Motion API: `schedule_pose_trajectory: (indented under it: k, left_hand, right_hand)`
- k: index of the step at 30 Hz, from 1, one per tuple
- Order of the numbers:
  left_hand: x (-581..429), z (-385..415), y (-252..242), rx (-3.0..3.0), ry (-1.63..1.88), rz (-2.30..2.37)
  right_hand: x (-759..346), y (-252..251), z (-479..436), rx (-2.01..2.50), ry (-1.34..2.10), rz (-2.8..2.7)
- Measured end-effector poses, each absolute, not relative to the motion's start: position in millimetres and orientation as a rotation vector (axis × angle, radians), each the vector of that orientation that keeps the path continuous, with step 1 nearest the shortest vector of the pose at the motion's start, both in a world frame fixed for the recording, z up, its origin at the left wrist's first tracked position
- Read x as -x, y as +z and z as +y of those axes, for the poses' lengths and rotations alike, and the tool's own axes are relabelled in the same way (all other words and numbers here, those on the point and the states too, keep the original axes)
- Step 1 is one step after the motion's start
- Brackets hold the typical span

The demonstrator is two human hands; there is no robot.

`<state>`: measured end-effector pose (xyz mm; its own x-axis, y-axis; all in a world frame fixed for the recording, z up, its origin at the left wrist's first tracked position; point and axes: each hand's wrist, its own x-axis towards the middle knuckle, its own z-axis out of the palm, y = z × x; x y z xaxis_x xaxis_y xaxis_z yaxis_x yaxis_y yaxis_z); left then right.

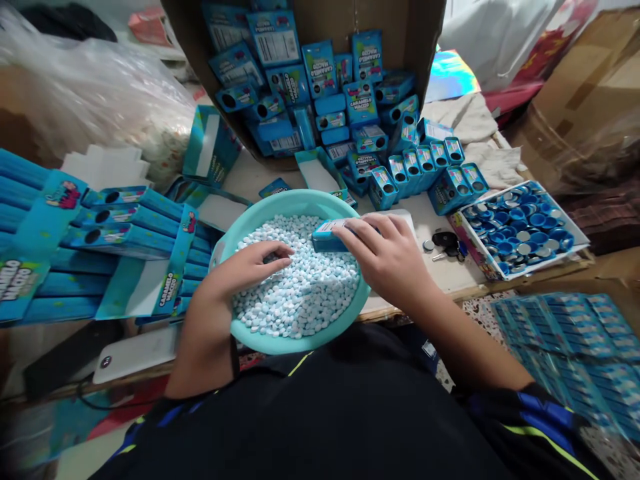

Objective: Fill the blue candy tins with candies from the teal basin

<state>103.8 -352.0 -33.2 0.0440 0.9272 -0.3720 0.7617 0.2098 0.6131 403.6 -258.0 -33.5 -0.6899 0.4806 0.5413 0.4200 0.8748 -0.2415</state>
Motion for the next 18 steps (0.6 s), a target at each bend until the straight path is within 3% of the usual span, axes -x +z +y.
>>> schedule_pose_trajectory:
  k: [6,12,18]
  left_hand:
    - [-102.6,-351.0,-33.2,-1.552,0.278,1.768]
    - [-102.3,-349.3,-33.1,-1.556,0.293,1.807]
    - [-99.7,-340.7,-33.3,-1.516,0.205,1.824]
  right_hand:
    - [-412.8,-45.9,-258.2,0.733,0.247,-2.226]
    - [-437.7,-104.2,-231.6,1.036,0.487,-1.666]
    - [-458.5,-154.5,-208.0,1.179,0.771,-1.641]
